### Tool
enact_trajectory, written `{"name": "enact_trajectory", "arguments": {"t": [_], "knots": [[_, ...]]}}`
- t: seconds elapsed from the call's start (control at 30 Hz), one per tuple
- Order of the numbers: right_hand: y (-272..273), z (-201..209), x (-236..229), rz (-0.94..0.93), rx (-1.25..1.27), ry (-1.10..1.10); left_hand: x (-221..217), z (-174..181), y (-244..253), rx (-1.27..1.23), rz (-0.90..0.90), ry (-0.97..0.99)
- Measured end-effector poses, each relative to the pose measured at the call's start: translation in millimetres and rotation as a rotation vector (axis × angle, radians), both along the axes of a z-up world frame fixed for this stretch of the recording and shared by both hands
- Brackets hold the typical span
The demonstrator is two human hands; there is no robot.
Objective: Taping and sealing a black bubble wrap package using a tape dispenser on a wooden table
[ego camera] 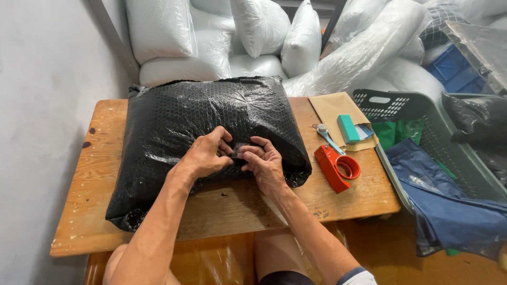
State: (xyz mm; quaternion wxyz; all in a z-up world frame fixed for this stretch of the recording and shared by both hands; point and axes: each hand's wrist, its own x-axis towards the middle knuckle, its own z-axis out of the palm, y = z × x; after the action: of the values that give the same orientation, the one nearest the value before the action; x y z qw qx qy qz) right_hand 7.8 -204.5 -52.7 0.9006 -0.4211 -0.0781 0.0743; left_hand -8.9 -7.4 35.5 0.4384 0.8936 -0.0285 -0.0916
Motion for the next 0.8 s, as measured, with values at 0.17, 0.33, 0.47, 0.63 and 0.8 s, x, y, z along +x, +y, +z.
{"name": "enact_trajectory", "arguments": {"t": [0.17, 0.33, 0.47, 0.63, 0.8], "knots": [[7, 5, -10, -0.115, -0.056, -0.020, 12, -19, 8, 0.015, 0.017, -0.048], [10, 1, -18, -0.248, -0.204, -0.143, 15, -17, 9, -0.105, 0.043, 0.028], [13, 0, -22, -0.281, -0.281, -0.194, 13, -14, 9, -0.146, 0.043, 0.041], [17, -3, -18, -0.293, -0.306, -0.223, 13, -13, 9, -0.171, 0.046, 0.036], [21, 4, -22, -0.323, -0.342, -0.213, 10, -9, 9, -0.187, 0.045, 0.049]]}}
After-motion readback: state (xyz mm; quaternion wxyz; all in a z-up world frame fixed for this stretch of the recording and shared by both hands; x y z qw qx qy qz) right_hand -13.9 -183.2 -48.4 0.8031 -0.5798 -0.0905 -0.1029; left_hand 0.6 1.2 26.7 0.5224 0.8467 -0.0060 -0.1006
